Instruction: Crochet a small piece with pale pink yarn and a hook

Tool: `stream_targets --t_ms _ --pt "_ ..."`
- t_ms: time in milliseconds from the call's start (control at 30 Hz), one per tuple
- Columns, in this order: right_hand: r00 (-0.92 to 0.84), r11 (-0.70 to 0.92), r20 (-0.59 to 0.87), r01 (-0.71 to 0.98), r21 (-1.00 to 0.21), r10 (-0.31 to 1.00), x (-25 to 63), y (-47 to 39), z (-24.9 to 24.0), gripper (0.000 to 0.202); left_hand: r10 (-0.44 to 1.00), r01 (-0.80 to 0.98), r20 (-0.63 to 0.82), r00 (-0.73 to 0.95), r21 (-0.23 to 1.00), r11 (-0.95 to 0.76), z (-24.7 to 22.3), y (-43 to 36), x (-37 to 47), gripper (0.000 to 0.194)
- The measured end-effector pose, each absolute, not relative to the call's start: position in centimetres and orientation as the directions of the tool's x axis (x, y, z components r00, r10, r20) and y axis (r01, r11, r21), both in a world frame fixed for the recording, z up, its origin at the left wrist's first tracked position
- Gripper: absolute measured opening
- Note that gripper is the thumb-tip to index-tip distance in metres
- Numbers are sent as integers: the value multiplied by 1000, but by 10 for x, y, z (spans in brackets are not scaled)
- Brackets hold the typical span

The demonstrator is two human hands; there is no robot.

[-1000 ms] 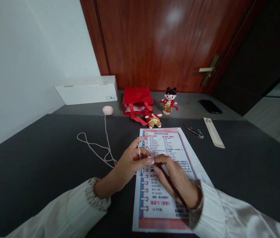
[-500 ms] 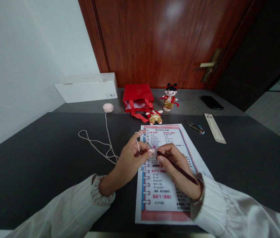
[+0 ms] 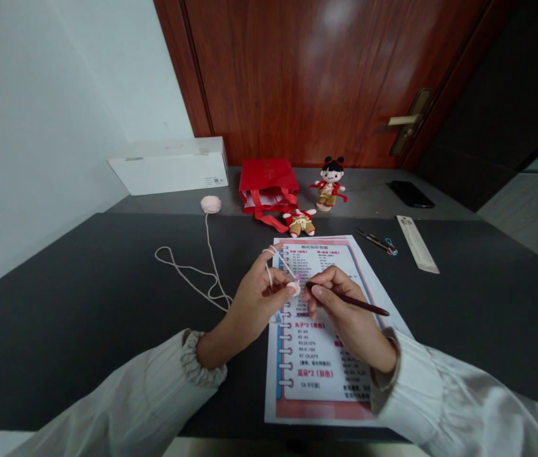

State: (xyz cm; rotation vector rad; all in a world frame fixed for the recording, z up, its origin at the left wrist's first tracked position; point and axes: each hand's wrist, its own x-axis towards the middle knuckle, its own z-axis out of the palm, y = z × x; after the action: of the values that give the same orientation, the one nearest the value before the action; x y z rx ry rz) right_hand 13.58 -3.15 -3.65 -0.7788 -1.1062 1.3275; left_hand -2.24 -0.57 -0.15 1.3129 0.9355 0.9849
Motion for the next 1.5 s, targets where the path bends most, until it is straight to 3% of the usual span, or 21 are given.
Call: stream_targets --t_ms 233,667,1500 --pt "-130 -7 69 -510 -860 989 136 -31 -29 17 953 -124 -1 303 991 40 -3 -5 -23 85" --pt "-183 -66 29 -492 -868 983 142 -25 -26 14 954 -72 -22 299 996 46 -8 -3 -23 84" --pt "-83 224 239 -164 -961 967 150 -24 -33 11 964 -117 -4 266 992 37 -7 -6 -25 80"
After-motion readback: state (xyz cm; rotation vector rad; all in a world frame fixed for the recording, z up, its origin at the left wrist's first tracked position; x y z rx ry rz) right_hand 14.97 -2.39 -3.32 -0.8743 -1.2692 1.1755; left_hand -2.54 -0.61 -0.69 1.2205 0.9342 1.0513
